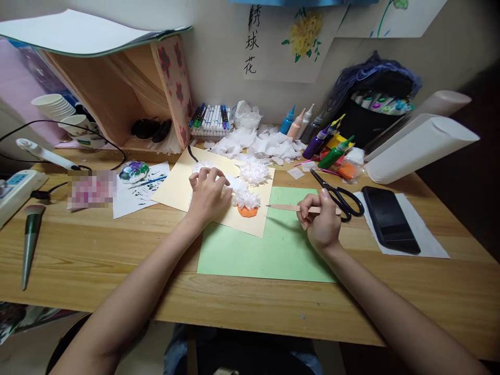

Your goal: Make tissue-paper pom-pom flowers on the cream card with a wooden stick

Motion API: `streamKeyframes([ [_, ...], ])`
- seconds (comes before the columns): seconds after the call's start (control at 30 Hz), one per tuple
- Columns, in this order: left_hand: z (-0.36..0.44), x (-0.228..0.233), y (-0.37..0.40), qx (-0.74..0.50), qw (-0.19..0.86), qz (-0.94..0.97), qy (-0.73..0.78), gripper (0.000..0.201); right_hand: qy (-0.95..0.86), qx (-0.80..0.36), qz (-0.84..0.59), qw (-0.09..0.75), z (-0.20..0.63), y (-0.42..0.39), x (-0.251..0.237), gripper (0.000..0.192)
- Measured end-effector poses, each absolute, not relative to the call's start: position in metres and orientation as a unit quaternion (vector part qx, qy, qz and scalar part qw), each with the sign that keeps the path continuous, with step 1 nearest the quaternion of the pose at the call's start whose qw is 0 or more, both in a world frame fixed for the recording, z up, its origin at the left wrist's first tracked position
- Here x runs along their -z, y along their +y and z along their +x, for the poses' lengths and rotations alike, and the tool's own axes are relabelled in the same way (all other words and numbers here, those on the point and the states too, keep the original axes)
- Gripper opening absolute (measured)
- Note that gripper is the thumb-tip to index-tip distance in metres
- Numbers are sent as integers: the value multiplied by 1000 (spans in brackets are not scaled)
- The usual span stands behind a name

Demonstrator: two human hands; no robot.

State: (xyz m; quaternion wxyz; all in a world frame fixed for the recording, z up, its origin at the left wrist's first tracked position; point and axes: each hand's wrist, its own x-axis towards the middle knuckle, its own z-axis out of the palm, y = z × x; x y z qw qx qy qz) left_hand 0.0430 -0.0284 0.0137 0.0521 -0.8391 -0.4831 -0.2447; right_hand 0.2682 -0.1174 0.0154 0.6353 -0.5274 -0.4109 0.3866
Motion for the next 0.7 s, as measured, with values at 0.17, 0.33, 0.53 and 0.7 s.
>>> streamKeyframes([
  [0.17,46,-12,-27,213,61,-858,-463,18,-426,-399,-522,622,265,-120,-11,57],
  [0.33,47,-17,-25,228,68,-845,-479,23,-428,-399,-524,619,264,-120,-9,58],
  [0.53,44,-18,-26,280,34,-816,-505,20,-427,-400,-528,616,264,-119,-6,58],
  [0.7,39,-23,-28,323,-32,-780,-535,15,-438,-399,-524,612,264,-119,-4,59],
])
